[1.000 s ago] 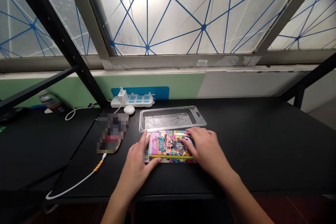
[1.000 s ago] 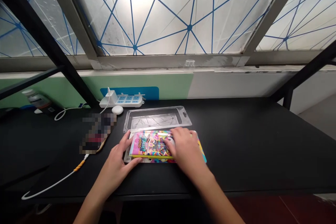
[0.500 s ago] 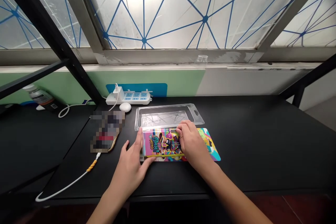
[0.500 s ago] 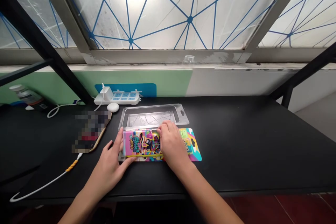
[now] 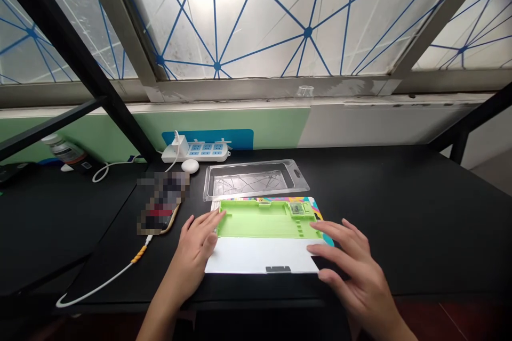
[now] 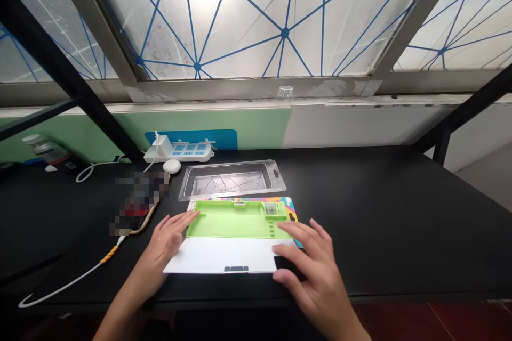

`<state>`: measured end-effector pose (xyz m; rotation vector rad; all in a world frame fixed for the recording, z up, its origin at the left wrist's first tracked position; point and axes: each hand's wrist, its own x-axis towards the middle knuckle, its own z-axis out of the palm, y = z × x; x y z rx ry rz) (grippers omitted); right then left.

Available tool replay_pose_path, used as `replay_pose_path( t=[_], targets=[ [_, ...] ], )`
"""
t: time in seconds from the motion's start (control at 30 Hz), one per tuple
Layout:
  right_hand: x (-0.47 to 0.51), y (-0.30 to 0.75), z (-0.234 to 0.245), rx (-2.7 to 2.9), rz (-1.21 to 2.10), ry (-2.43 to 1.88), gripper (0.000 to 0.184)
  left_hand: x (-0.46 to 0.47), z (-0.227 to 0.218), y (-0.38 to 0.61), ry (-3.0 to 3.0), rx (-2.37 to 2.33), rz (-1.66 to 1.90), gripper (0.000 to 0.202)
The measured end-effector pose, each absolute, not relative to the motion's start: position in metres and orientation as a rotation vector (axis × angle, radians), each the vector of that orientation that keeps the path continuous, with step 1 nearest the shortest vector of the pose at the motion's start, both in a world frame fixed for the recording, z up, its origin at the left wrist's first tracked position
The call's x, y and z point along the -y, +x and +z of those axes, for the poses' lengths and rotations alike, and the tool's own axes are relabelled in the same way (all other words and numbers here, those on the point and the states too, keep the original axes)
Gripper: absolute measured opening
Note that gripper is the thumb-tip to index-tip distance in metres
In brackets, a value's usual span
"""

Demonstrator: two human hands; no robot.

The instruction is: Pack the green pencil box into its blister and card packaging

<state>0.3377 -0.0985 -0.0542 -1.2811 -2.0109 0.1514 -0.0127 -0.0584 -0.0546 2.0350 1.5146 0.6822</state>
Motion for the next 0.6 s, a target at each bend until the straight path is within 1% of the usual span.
replay_pose_path(
  t=[0.03,0.13,0.17,0.2,0.23,0.37,0.43,0.5,0.6],
  targets=[
    [0.097,0.347,-0.059,2.011,0.210,-1.360,0.030,0.058,-0.053,-0.011,2.039,-1.540,0.657,0.051],
    [0.090,0.365,-0.069,2.026,0.351,-1.581,0.079,0.057,-0.051,-0.006,2.074,-1.608,0.620,0.045],
    [0.088,0.367,-0.070,2.042,0.375,-1.615,0.089,0.057,-0.051,-0.005,2.088,-1.621,0.617,0.045],
    [0.085,0.367,-0.071,2.062,0.388,-1.626,0.091,0.058,-0.051,-0.004,2.099,-1.632,0.620,0.046],
    [0.083,0.367,-0.072,2.079,0.393,-1.618,0.089,0.058,-0.052,-0.004,2.105,-1.640,0.627,0.048],
    [0.080,0.365,-0.077,2.031,0.432,-1.606,0.064,0.058,-0.058,-0.008,2.061,-1.624,0.683,0.048],
    [0.081,0.366,-0.080,1.951,0.478,-1.629,0.054,0.058,-0.060,-0.010,2.023,-1.586,0.709,0.047],
    [0.083,0.366,-0.082,1.866,0.518,-1.659,0.050,0.058,-0.061,-0.012,1.996,-1.564,0.725,0.049],
    [0.084,0.364,-0.080,1.804,0.554,-1.690,0.051,0.058,-0.061,-0.012,2.004,-1.551,0.753,0.053]
  ],
)
